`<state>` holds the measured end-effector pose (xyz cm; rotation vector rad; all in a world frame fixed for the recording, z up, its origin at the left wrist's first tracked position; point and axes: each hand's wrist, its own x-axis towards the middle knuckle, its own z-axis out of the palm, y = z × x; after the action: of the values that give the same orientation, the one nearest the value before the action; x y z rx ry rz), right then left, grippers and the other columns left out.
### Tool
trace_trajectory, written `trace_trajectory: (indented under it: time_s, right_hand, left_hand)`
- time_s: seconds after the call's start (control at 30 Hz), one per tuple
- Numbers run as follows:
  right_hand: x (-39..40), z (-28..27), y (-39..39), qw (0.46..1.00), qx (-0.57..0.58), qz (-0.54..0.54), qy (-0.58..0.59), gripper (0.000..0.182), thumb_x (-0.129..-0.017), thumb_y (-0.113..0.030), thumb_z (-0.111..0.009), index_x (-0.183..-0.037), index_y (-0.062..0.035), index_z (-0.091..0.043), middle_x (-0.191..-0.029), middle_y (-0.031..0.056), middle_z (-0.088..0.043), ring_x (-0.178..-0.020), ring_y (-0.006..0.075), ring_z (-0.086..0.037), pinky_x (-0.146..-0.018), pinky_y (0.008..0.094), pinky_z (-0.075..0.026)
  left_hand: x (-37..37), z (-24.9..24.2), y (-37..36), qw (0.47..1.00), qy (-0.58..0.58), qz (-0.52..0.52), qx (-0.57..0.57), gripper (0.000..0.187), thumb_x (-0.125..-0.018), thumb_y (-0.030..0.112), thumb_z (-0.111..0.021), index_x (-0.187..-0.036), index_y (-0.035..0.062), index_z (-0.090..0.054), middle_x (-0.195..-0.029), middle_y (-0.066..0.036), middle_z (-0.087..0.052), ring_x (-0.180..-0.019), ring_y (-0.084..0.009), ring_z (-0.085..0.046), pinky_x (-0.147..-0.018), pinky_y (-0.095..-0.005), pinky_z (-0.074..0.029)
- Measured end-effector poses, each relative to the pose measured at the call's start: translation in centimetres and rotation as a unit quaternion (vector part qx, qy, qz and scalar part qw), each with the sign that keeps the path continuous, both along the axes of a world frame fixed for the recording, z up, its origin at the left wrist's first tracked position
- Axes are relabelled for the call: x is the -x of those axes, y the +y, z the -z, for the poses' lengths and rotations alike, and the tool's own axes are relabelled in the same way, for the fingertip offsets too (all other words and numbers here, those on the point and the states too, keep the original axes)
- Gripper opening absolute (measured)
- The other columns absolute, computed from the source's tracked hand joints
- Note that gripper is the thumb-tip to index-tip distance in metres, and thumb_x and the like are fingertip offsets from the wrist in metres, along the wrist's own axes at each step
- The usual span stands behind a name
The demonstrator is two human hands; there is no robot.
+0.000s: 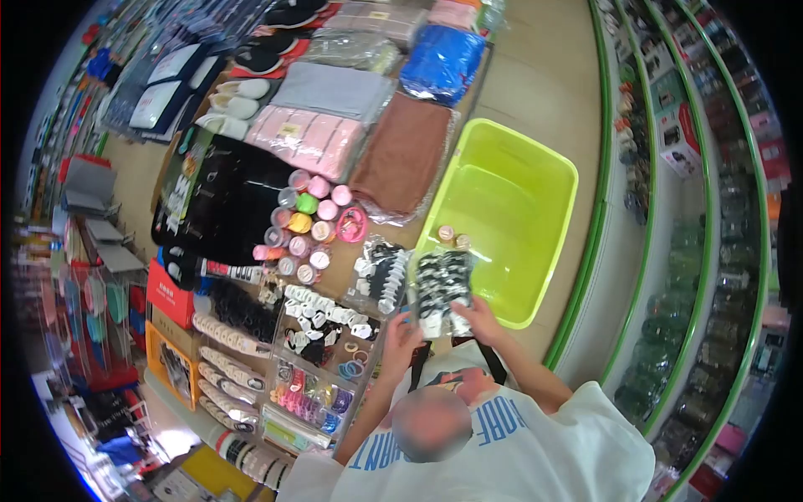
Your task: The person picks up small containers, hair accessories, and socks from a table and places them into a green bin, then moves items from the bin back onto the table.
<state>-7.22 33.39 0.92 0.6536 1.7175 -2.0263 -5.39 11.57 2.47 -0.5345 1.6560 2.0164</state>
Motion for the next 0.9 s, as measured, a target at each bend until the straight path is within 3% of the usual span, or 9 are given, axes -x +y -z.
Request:
trace_trajectory:
  time_s: [0.1, 0.17, 0.23, 0.3, 0.5, 0.57, 0.6, 0.7, 0.9]
  right_hand:
    - [-1.3, 4.7, 7.5, 0.991, -0.099, 0.088, -0.031, 0.037, -0.092, -0.025, -0.068, -0.116, 0.0009, -0.059, -0.102, 0.0066, -0.067, -0.086, 0.0123, -0.061, -0.072, 0.0292, -0.051]
    - [-0.5, 8.1, 11.4, 0.981, -0.112, 0.158, -0.009, 0.039, -0.091, -0.027, -0.068, -0.116, 0.0009, -0.059, -0.1, 0.0072, -0.067, -0.084, 0.013, -0.061, -0.071, 0.0293, -0.051]
    - [0.7, 12.7, 14.5, 0.971, -0.113, 0.205, -0.052, 0.027, -0.091, -0.025, -0.068, -0.105, -0.0019, -0.062, -0.087, 0.0019, -0.065, -0.073, 0.0099, -0.058, -0.061, 0.0293, -0.049]
    - [1.5, 19.6, 17.2, 0.959, -0.204, 0.179, -0.08, 0.029, -0.091, -0.025, -0.067, -0.106, -0.0007, -0.061, -0.086, 0.0042, -0.064, -0.073, 0.013, -0.059, -0.06, 0.0322, -0.05]
    - [4.4, 24.3, 17.9, 0.951, -0.15, 0.196, -0.184, 0.035, -0.089, -0.024, -0.067, -0.113, 0.0003, -0.06, -0.096, 0.0108, -0.067, -0.079, 0.0209, -0.064, -0.066, 0.0363, -0.052]
    - [3.1, 28.4, 17.0, 0.927, -0.283, 0.149, -0.197, 0.044, -0.085, -0.028, -0.067, -0.121, -0.0041, -0.06, -0.113, 0.0181, -0.067, -0.106, 0.0342, -0.063, -0.093, 0.0427, -0.048]
    - [2.6, 29.1, 17.1, 0.935, -0.227, 0.138, -0.235, 0.049, -0.082, -0.029, -0.069, -0.124, -0.0049, -0.059, -0.119, 0.0191, -0.065, -0.113, 0.0374, -0.059, -0.098, 0.0436, -0.044]
    - [1.5, 30.7, 16.3, 0.922, -0.243, 0.138, -0.27, 0.048, -0.084, -0.027, -0.069, -0.121, 0.0011, -0.057, -0.115, 0.0171, -0.066, -0.1, 0.0354, -0.064, -0.087, 0.0434, -0.049]
    - [3.0, 30.2, 14.8, 0.845, -0.333, 0.1, -0.406, 0.063, -0.082, -0.03, -0.068, -0.128, 0.0037, -0.041, -0.116, 0.0283, -0.061, -0.107, 0.0408, -0.061, -0.09, 0.0444, -0.05]
  left_hand:
    - [1.9, 0.3, 2.7, 0.998, -0.008, 0.06, 0.003, 0.041, -0.094, 0.015, -0.063, -0.129, 0.003, -0.045, -0.107, -0.011, -0.063, -0.092, -0.0161, -0.064, -0.075, -0.0269, -0.052]
    - [3.9, 2.6, 3.1, 0.98, 0.036, 0.174, 0.088, 0.036, -0.095, 0.014, -0.061, -0.126, 0.0021, -0.047, -0.105, -0.011, -0.064, -0.088, -0.0167, -0.065, -0.075, -0.0275, -0.052]
    - [6.3, 3.4, 4.8, 0.971, 0.033, 0.21, 0.109, 0.03, -0.095, 0.014, -0.06, -0.122, 0.003, -0.052, -0.099, -0.01, -0.065, -0.084, -0.0165, -0.065, -0.074, -0.028, -0.052]
    - [8.6, 5.3, 6.3, 0.942, 0.029, 0.298, 0.151, 0.03, -0.096, 0.014, -0.058, -0.123, 0.0036, -0.05, -0.104, -0.01, -0.066, -0.089, -0.0152, -0.064, -0.077, -0.028, -0.051]
    - [11.9, 6.0, 12.2, 0.924, 0.063, 0.328, 0.185, 0.027, -0.093, 0.014, -0.062, -0.117, 0.0035, -0.056, -0.095, -0.008, -0.066, -0.082, -0.016, -0.063, -0.072, -0.0297, -0.05]
    - [11.7, 6.5, 13.1, 0.913, 0.057, 0.352, 0.201, 0.026, -0.093, 0.014, -0.061, -0.116, 0.0029, -0.057, -0.096, -0.008, -0.066, -0.082, -0.0167, -0.063, -0.072, -0.0297, -0.05]
    - [11.7, 6.4, 13.7, 0.912, 0.054, 0.354, 0.201, 0.026, -0.093, 0.014, -0.061, -0.116, 0.0029, -0.057, -0.096, -0.008, -0.066, -0.082, -0.0167, -0.063, -0.072, -0.0297, -0.05]
    - [11.6, 5.9, 14.6, 0.893, 0.049, 0.392, 0.215, 0.026, -0.093, 0.014, -0.061, -0.116, 0.0028, -0.057, -0.096, -0.009, -0.066, -0.083, -0.0178, -0.064, -0.072, -0.0301, -0.05]
    - [11.6, 5.0, 14.4, 0.901, 0.03, 0.382, 0.206, 0.025, -0.093, 0.014, -0.06, -0.115, 0.0021, -0.057, -0.096, -0.01, -0.066, -0.084, -0.0191, -0.065, -0.073, -0.0314, -0.051]
